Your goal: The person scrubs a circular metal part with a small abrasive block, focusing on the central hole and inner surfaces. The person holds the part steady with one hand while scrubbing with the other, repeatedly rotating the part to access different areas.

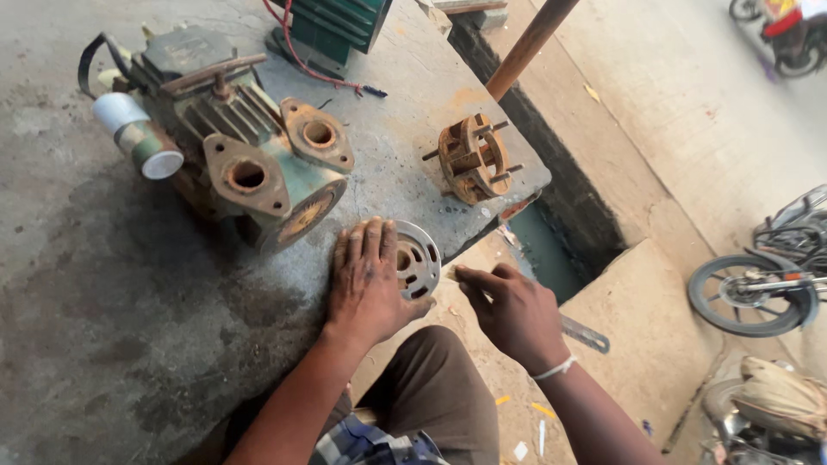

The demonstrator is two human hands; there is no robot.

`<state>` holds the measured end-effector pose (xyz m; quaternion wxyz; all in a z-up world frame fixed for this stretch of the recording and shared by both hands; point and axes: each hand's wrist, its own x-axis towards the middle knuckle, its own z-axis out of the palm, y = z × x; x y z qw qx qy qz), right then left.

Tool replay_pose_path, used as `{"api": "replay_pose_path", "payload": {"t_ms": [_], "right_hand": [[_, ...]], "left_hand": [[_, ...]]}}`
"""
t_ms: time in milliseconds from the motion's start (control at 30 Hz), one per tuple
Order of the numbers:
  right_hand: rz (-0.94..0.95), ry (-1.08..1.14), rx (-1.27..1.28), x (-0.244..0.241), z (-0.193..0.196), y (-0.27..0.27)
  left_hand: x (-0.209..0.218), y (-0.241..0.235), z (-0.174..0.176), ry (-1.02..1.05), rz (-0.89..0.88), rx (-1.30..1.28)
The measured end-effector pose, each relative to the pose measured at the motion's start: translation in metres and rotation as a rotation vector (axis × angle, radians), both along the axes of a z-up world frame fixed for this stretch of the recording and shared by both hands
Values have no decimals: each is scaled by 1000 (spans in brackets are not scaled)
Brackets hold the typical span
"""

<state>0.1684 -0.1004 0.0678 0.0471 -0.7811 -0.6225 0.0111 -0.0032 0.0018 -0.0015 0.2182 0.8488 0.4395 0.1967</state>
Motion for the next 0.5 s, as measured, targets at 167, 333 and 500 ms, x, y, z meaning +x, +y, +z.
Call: {"api": "replay_pose_path", "payload": {"t_ms": [167, 333, 500], "right_hand": [[40, 76, 93, 0, -9, 4], [88, -26, -34, -18, -5, 17], [124, -66, -63, -25, -1, 35]], "left_hand": [[-4, 2, -1, -8, -42, 7], [-4, -1, 1, -34, 6, -72], [-3, 0, 2, -46, 8, -64]]}}
